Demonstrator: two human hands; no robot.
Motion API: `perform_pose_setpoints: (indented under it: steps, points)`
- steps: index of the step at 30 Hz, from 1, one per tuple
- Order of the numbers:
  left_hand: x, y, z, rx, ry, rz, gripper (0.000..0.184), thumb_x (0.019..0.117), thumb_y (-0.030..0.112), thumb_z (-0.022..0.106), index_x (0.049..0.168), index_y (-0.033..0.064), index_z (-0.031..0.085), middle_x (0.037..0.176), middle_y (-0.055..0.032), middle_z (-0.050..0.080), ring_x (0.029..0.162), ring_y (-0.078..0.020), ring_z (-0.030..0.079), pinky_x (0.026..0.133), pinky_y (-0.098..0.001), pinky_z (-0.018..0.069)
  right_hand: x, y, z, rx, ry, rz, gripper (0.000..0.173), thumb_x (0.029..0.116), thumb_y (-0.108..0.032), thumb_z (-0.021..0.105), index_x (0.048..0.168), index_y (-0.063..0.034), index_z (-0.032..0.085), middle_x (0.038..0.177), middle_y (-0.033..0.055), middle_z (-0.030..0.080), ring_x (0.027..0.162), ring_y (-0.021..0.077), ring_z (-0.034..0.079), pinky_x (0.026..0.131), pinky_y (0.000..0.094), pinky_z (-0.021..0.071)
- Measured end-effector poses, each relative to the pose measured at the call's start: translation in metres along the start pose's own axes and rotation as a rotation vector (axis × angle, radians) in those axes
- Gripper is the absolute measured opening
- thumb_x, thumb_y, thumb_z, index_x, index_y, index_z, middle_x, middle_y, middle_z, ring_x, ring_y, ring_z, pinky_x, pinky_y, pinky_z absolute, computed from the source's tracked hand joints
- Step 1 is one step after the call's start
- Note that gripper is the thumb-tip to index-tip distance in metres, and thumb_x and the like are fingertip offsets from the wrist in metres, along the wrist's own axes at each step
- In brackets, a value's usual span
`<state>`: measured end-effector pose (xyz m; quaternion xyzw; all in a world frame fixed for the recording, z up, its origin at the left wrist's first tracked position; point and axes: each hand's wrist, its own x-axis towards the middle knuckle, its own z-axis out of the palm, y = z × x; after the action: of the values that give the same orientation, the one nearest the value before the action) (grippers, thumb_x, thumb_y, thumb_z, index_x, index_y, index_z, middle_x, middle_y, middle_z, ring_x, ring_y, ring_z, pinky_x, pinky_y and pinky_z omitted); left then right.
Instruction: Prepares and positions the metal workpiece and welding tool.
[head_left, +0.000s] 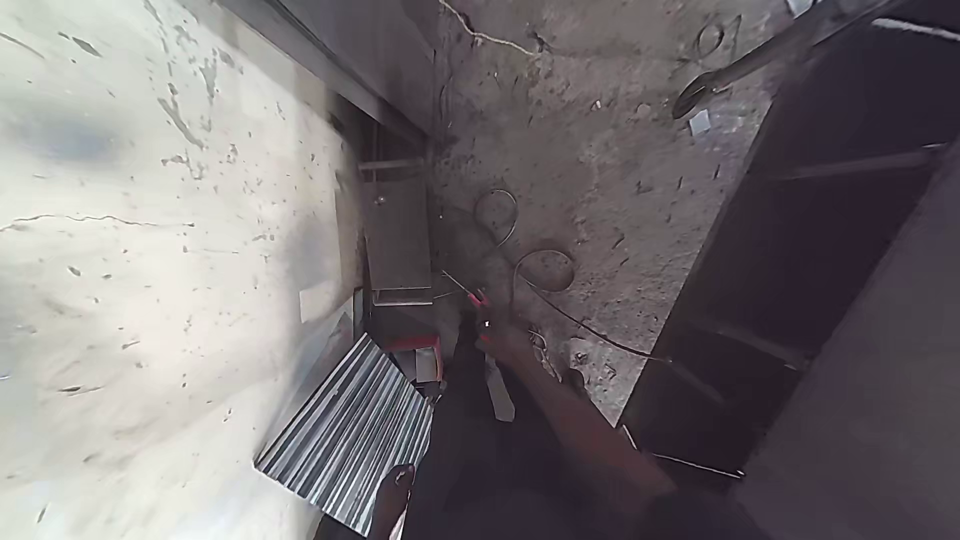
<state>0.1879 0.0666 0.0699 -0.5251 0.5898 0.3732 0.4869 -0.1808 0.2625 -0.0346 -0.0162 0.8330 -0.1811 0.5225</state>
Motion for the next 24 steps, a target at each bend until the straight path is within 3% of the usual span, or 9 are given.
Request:
perform_pose_setpoints:
  steps: [7,10,16,18,20,24]
  points:
    - [0.009,0.018,-0.014,-0.105,-0.01,0.016,0.038,0.1084,0.031,0.053,0.131,0.0037,0.064,0.115,-0.0189,0.072,0.101,-0.0287,0.072,0.093,-0.0493,0.0568,-0.008,-0.029,-0.023,-0.1,-0.03,0.148,0.078,0.0853,-0.062,0.067,0.151,-0.0243,0.047,0.12,0.0158,0.07,0.107,0.0371,0.07,0.086,0.0623,0.0558]
    - [0.007,0.027,-0.016,-0.124,0.003,0.032,0.037,0.1074,0.032,0.054,0.129,0.0045,0.066,0.111,-0.0179,0.072,0.098,-0.0274,0.071,0.09,-0.0492,0.0572,0.001,-0.033,-0.017,-0.118,-0.079,0.096,0.09,0.0832,-0.058,0.071,0.159,-0.0281,0.034,0.124,0.0156,0.069,0.11,0.0375,0.069,0.089,0.0618,0.0557]
    - [0.007,0.037,-0.025,-0.121,-0.004,0.022,0.037,0.1077,0.033,0.054,0.13,0.0064,0.066,0.116,-0.0166,0.072,0.104,-0.0272,0.071,0.095,-0.0497,0.0564,0.002,-0.044,-0.04,-0.056,-0.01,0.19,0.084,0.0833,-0.067,0.064,0.153,-0.0231,0.044,0.122,0.0148,0.07,0.109,0.0362,0.069,0.087,0.0623,0.0554]
    - [0.01,0.036,-0.025,-0.124,-0.014,0.0,0.038,0.108,0.032,0.053,0.131,0.0052,0.065,0.116,-0.0179,0.072,0.102,-0.0285,0.072,0.094,-0.0503,0.0573,0.001,-0.048,-0.051,-0.011,0.082,0.164,0.084,0.0874,-0.065,0.062,0.159,-0.0301,0.035,0.12,0.0139,0.071,0.105,0.0356,0.071,0.085,0.0612,0.0567]
    - [0.01,0.037,-0.026,-0.098,-0.018,-0.015,0.038,0.1081,0.033,0.053,0.131,0.0059,0.065,0.114,-0.0177,0.073,0.101,-0.0289,0.072,0.093,-0.0508,0.0568,0.009,-0.056,-0.06,0.016,0.124,0.153,0.086,0.0886,-0.062,0.064,0.162,-0.0313,0.03,0.122,0.0153,0.07,0.105,0.0365,0.07,0.086,0.0607,0.0562]
    - [0.013,0.037,-0.029,-0.077,-0.02,-0.003,0.038,0.1078,0.034,0.053,0.131,0.0067,0.066,0.113,-0.0172,0.073,0.1,-0.0284,0.072,0.093,-0.0509,0.0566,0.041,-0.071,-0.066,0.023,0.136,0.134,0.083,0.0903,-0.052,0.068,0.161,-0.0309,0.031,0.121,0.0177,0.07,0.105,0.0388,0.069,0.085,0.0616,0.0558]
